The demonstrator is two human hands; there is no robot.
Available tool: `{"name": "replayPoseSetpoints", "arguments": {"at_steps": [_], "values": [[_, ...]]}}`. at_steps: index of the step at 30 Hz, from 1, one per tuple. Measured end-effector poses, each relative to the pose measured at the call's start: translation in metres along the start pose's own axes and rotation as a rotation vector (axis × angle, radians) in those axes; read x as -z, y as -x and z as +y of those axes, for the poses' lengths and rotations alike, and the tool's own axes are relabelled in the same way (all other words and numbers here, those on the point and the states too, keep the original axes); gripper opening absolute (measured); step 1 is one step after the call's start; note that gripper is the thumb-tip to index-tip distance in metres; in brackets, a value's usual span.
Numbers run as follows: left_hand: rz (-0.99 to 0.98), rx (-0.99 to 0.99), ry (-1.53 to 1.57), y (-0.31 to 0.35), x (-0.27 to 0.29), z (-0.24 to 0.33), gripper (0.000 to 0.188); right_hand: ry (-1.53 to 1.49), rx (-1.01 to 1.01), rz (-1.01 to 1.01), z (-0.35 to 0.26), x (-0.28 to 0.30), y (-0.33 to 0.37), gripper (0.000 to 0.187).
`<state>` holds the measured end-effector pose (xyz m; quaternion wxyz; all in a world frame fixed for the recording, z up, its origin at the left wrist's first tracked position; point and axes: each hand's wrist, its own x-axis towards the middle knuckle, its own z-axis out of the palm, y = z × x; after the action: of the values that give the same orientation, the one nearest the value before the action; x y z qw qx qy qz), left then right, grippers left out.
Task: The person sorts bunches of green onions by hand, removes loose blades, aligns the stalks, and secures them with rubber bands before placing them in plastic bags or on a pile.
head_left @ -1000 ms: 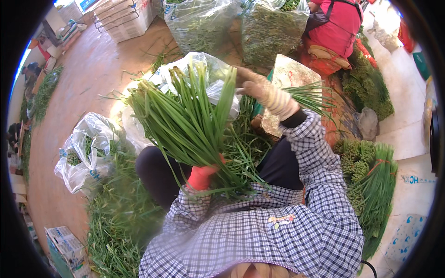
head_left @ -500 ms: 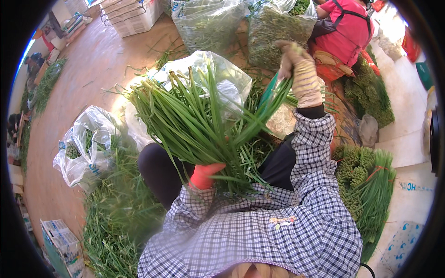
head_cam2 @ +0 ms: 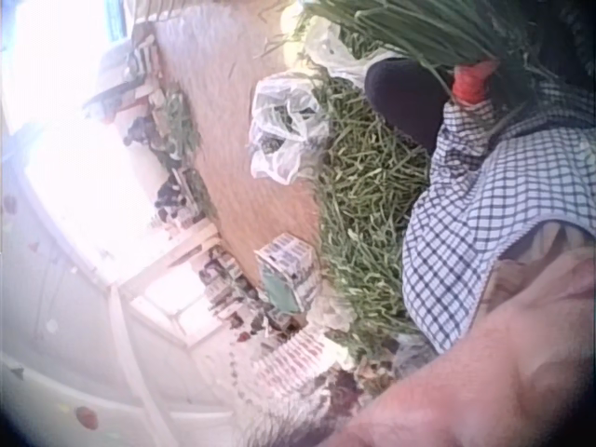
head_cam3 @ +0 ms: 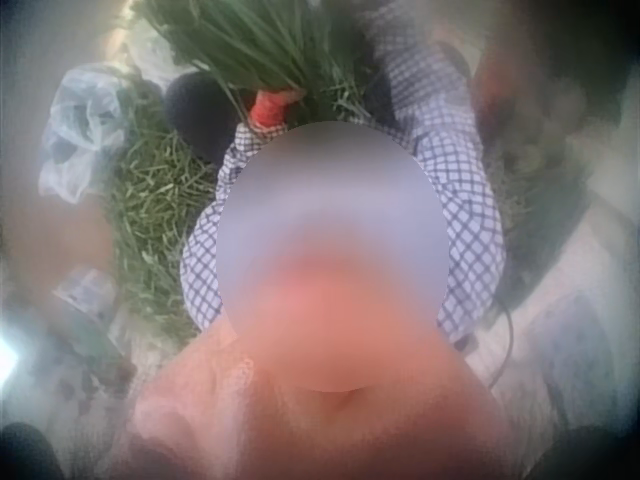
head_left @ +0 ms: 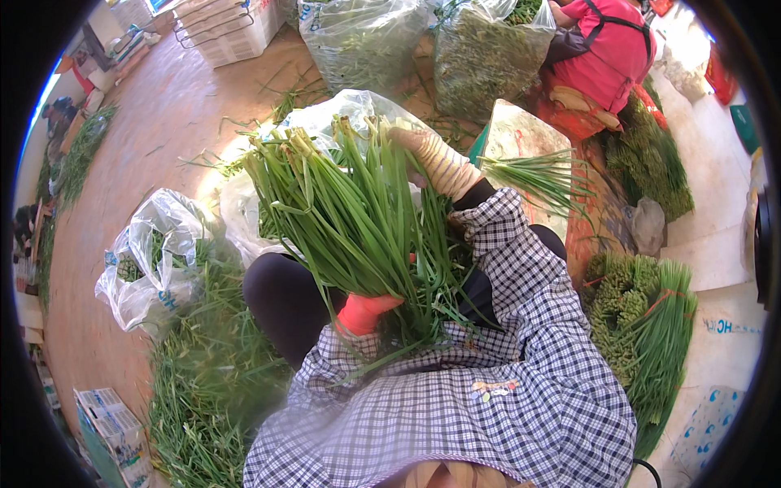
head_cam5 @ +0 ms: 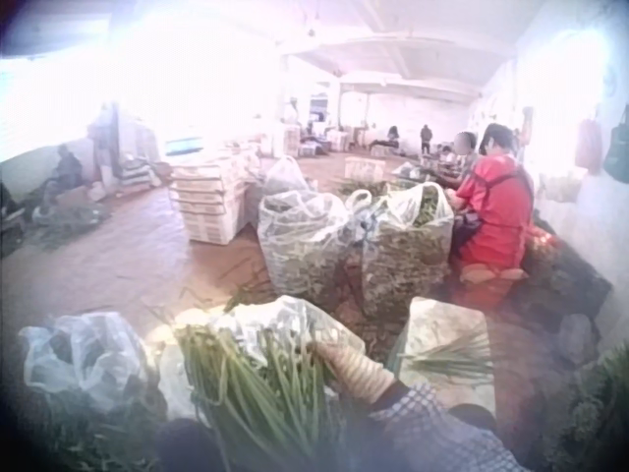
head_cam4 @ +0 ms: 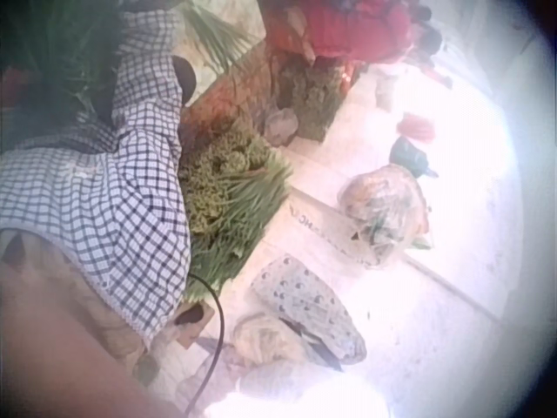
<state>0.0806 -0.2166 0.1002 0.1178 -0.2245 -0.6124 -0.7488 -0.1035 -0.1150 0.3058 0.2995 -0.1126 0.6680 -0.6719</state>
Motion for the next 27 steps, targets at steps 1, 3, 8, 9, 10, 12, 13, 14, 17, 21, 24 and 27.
{"name": "replayPoseSetpoints", "arguments": {"at_steps": [1, 3, 8, 9, 10, 12, 13, 14, 17, 21, 24, 27], "values": [[-0.006, -0.068, -0.253, 0.000, -0.001, 0.004, 0.059, -0.058, 0.049, -0.091, -0.004, -0.005, 0.004, 0.044], [0.094, 0.228, 0.526, 0.004, -0.005, 0.005, 0.061, -0.108, 0.062, -0.101, -0.002, 0.002, 0.008, 0.043], [0.027, 0.301, 0.194, 0.006, 0.001, -0.007, 0.063, -0.112, 0.209, -0.086, -0.001, 0.002, 0.015, 0.065], [0.046, 0.298, 0.192, 0.006, 0.001, -0.008, 0.063, -0.117, 0.243, -0.089, -0.002, 0.000, 0.018, 0.066], [0.067, 0.295, 0.190, 0.006, 0.002, -0.010, 0.064, -0.149, 0.236, -0.092, -0.001, 0.001, 0.018, 0.063], [0.003, 0.233, 0.157, 0.005, 0.003, -0.013, 0.063, -0.181, 0.229, -0.094, 0.000, 0.002, 0.018, 0.061], [-0.019, 0.211, 0.146, 0.004, 0.004, -0.014, 0.063, -0.219, 0.208, -0.092, 0.000, 0.002, 0.017, 0.060], [-0.028, 0.232, 0.162, 0.005, 0.005, -0.015, 0.059, -0.238, 0.198, -0.091, -0.001, 0.002, 0.016, 0.060], [-0.011, 0.266, 0.404, 0.010, 0.006, -0.021, 0.051, -0.178, 0.162, -0.133, -0.007, -0.001, 0.015, 0.054], [0.013, 0.293, 0.482, 0.006, -0.004, -0.007, 0.041, 0.016, 0.037, -0.066, -0.010, 0.005, 0.013, 0.030], [0.069, 0.343, 0.637, 0.000, -0.010, 0.003, 0.041, 0.120, 0.050, -0.069, -0.013, 0.005, 0.012, 0.025], [0.094, 0.386, 0.685, -0.004, -0.010, 0.015, 0.043, 0.261, 0.128, -0.102, -0.014, 0.008, 0.013, 0.025]]}}
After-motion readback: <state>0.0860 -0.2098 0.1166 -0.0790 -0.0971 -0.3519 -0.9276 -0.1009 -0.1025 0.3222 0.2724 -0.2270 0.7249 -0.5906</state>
